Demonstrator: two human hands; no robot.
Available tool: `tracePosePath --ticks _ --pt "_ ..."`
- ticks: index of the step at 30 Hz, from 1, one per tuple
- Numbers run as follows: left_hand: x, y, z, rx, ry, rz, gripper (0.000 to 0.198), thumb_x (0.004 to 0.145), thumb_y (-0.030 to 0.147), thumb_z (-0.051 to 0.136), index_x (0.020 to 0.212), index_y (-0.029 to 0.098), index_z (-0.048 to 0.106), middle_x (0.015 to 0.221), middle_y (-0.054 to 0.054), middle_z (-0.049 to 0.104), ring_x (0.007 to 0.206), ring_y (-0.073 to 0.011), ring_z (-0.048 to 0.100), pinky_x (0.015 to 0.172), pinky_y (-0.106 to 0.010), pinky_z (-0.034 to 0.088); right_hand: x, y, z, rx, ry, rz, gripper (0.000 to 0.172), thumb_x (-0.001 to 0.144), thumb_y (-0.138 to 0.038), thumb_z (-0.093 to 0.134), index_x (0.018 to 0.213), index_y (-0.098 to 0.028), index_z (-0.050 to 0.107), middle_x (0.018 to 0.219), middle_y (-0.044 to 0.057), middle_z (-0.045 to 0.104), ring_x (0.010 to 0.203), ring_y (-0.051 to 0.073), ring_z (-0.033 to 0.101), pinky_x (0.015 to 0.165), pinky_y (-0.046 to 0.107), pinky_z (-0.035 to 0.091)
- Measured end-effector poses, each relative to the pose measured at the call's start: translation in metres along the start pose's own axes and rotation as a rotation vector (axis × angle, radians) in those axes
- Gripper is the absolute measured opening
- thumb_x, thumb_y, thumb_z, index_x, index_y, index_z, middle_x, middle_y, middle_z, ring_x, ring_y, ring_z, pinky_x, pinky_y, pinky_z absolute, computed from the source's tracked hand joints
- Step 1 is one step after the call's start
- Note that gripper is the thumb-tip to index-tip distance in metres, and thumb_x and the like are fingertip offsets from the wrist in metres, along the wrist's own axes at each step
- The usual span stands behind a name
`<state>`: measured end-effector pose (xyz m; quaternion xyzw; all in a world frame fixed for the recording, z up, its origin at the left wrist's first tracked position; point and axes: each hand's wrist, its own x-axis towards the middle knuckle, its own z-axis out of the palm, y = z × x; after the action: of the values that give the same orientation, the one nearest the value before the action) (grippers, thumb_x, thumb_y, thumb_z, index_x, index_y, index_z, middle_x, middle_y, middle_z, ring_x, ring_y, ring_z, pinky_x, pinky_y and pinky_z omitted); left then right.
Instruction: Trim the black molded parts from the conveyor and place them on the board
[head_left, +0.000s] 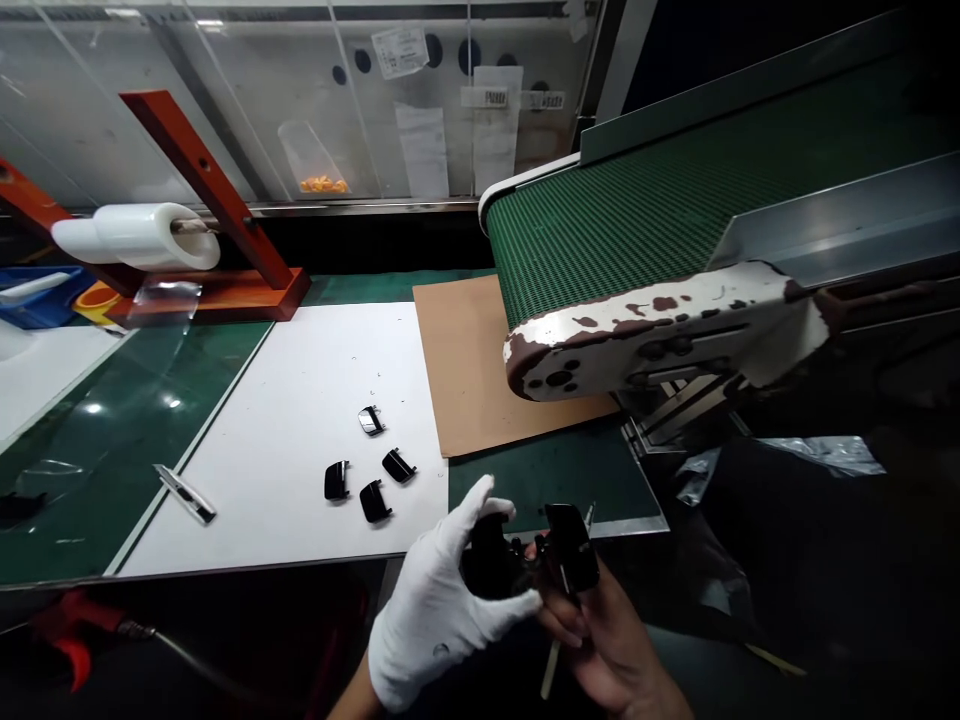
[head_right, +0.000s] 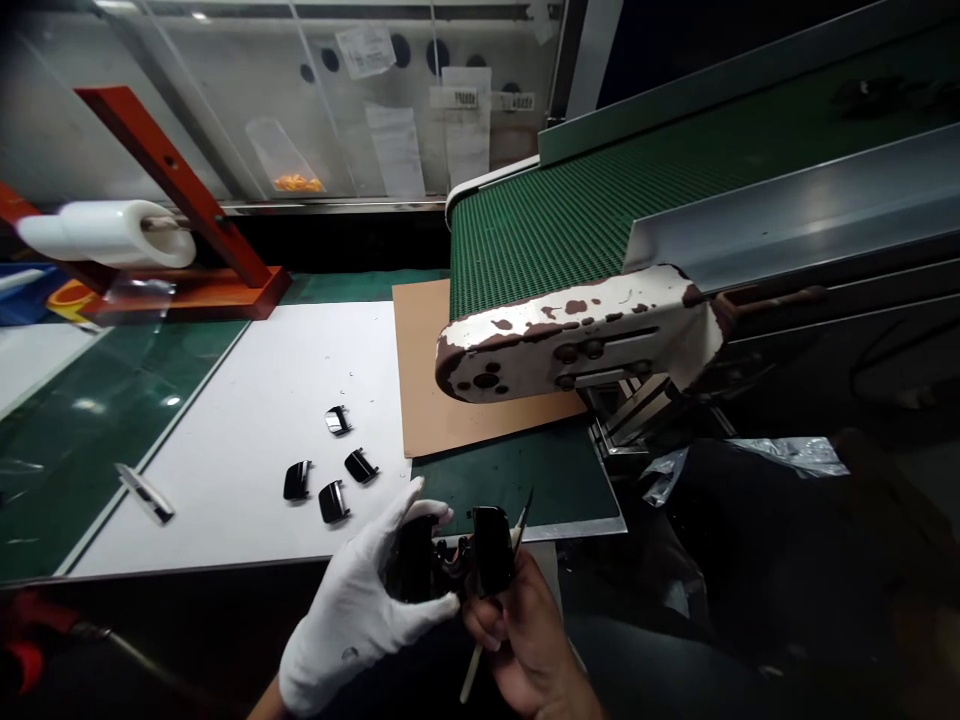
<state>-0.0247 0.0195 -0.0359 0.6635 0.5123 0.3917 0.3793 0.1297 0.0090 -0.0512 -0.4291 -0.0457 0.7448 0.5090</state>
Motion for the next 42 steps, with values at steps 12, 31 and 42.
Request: tracePosePath --ticks 12,31,42 --pt "-0.002 0.006 -0.007 0.081 0.12 -0.01 0.083 0.067 0.021 0.075 0.138 0.024 0.032 0.111 -0.003 0.064 0.1 -0.0192 0.064 0.092 -0.034 0.053 0.007 0.001 -0.034 -0.359 0.09 -0.344 0.033 0.073 -0.047 0.073 0.096 -0.025 0.072 0.09 0.003 0.072 0.089 0.02 0.063 0.079 0.026 0.048" --pt "0.002 0.01 -0.011 0.094 -0.119 -0.022 0.086 0.064 0.032 0.081 0.137 0.022 0.037 0.119 -0.008 0.064 0.106 -0.0224 0.063 0.095 -0.035 0.05 0.001 -0.009 -0.005 -0.246 -0.034 -0.17 0.04 0.047 -0.048 0.087 0.068 -0.018 0.073 0.069 0.01 0.071 0.035 0.0 0.024 0.034 0.017 0.019" --pt "0.014 0.019 -0.028 0.146 -0.382 0.142 0.074 0.074 0.032 0.071 0.138 0.023 0.037 0.112 -0.008 0.066 0.094 -0.0206 0.066 0.085 -0.031 0.053 -0.006 -0.018 -0.007 -0.386 -0.057 -0.109 0.034 0.056 -0.043 0.085 0.074 -0.016 0.075 0.067 0.009 0.068 0.043 0.007 0.041 0.033 0.015 0.023"
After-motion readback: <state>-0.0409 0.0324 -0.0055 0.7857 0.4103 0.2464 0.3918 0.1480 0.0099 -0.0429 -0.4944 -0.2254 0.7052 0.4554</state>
